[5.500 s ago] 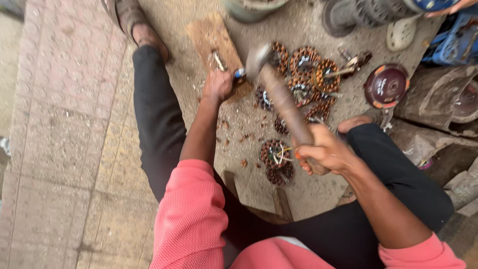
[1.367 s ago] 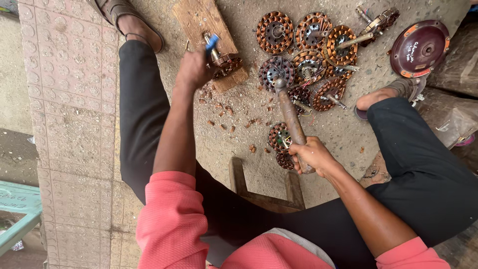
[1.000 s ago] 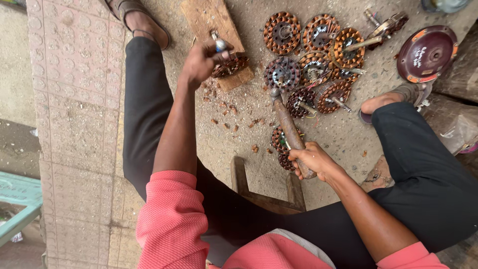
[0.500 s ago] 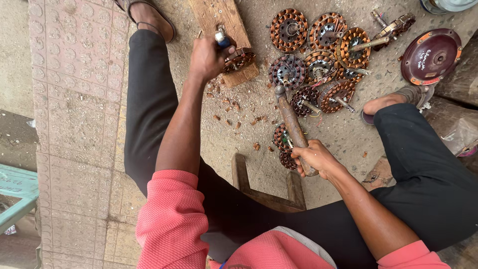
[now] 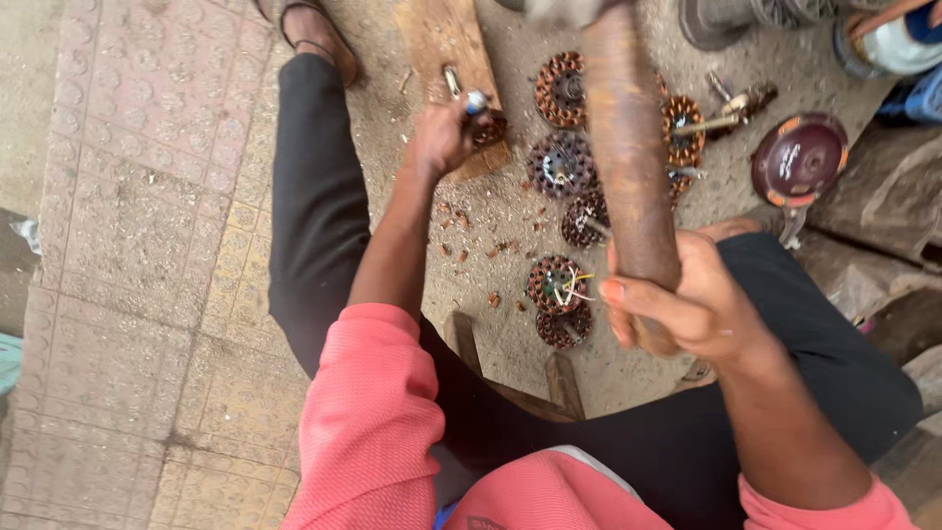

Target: The person uses a hammer and a chisel to strike and separate components of several small electric motor stators placed on a wooden block. The person repeatedly hammers the stators to dislodge parts, working on multiple units one at a time.

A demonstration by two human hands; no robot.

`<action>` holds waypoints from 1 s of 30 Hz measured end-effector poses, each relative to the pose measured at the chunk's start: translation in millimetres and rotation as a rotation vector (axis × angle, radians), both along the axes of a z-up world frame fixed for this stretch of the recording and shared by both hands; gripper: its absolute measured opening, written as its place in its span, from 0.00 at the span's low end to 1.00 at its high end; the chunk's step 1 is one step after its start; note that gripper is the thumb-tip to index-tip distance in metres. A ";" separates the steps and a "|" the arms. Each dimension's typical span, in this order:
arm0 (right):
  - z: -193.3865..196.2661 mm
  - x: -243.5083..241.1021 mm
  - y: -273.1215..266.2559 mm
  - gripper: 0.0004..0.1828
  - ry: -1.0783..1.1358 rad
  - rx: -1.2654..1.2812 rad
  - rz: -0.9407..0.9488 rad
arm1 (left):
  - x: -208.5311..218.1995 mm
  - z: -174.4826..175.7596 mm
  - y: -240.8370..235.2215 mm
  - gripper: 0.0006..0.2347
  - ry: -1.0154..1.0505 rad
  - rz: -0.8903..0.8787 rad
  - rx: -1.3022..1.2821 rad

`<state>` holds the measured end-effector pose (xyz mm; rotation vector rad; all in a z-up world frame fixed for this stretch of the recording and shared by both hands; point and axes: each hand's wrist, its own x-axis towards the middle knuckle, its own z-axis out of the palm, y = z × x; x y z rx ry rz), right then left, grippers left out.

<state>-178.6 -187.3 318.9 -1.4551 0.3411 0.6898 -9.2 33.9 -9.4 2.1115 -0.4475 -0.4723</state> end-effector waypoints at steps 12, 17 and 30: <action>47.7 72.9 25.2 0.10 0.147 -0.115 0.133 | -2.6 -28.2 -0.5 0.13 -0.144 -0.054 0.126; -54.3 48.4 29.8 0.09 -0.181 -0.342 0.175 | 0.5 -23.0 -2.5 0.20 -0.031 -0.079 0.225; -157.2 -119.8 0.0 0.08 0.889 -0.167 -0.154 | 9.4 -4.1 17.1 0.10 0.112 0.250 -0.113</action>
